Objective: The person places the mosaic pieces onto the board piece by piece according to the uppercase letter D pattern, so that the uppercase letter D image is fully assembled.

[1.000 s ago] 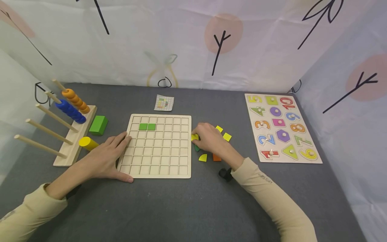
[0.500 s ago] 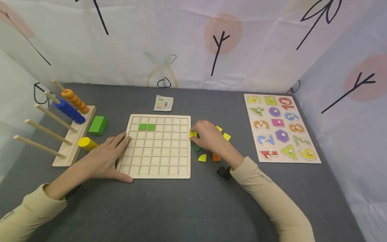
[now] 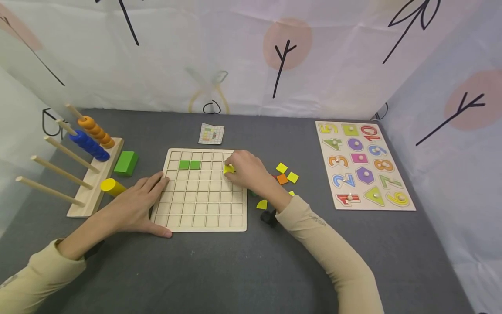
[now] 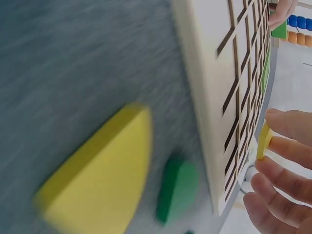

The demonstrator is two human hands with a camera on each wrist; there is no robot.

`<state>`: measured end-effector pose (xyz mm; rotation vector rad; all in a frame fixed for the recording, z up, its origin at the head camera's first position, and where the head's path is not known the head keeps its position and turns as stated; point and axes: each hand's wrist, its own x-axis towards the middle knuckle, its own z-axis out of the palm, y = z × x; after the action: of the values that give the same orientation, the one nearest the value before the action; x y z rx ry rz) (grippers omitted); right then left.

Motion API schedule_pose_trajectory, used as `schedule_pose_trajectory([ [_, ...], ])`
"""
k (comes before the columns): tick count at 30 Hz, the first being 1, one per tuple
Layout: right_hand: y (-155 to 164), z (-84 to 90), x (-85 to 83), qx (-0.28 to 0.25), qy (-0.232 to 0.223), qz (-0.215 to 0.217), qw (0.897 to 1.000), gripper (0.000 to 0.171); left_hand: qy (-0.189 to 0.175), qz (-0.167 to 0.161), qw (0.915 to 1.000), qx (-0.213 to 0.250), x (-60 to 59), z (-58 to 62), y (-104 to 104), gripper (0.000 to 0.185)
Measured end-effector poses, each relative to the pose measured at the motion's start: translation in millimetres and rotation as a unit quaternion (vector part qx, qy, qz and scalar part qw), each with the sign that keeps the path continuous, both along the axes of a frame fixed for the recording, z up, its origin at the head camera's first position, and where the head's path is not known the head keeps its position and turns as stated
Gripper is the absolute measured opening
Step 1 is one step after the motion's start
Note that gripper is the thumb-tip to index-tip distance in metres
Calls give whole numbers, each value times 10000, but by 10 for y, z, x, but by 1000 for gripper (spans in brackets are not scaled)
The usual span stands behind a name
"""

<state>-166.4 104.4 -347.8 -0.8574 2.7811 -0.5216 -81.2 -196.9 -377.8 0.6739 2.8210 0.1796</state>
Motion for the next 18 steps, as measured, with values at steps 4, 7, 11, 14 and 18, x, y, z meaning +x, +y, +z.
schedule_pose_trajectory([
  [4, -167, -4, -59, -33, -52, -1, 10000, 24, 4, -2, 10000, 1, 3, -5, -7, 141],
  [7, -281, -23, -109, -81, -66, 16, 9999, 24, -7, -3, 10000, 7, 0, -6, -10, 141],
  [11, -408, -58, -178, -129, -111, 124, 9998, 23, -38, 7, 10000, -6, -4, -3, -7, 142],
  [14, -483, -81, -216, -117, -174, 148, 9997, 25, -68, 35, 10000, -32, -6, -1, -5, 142],
  [18, -546, -124, -253, -117, -187, 135, 9997, 26, -113, 58, 9999, -45, -10, -2, -3, 142],
])
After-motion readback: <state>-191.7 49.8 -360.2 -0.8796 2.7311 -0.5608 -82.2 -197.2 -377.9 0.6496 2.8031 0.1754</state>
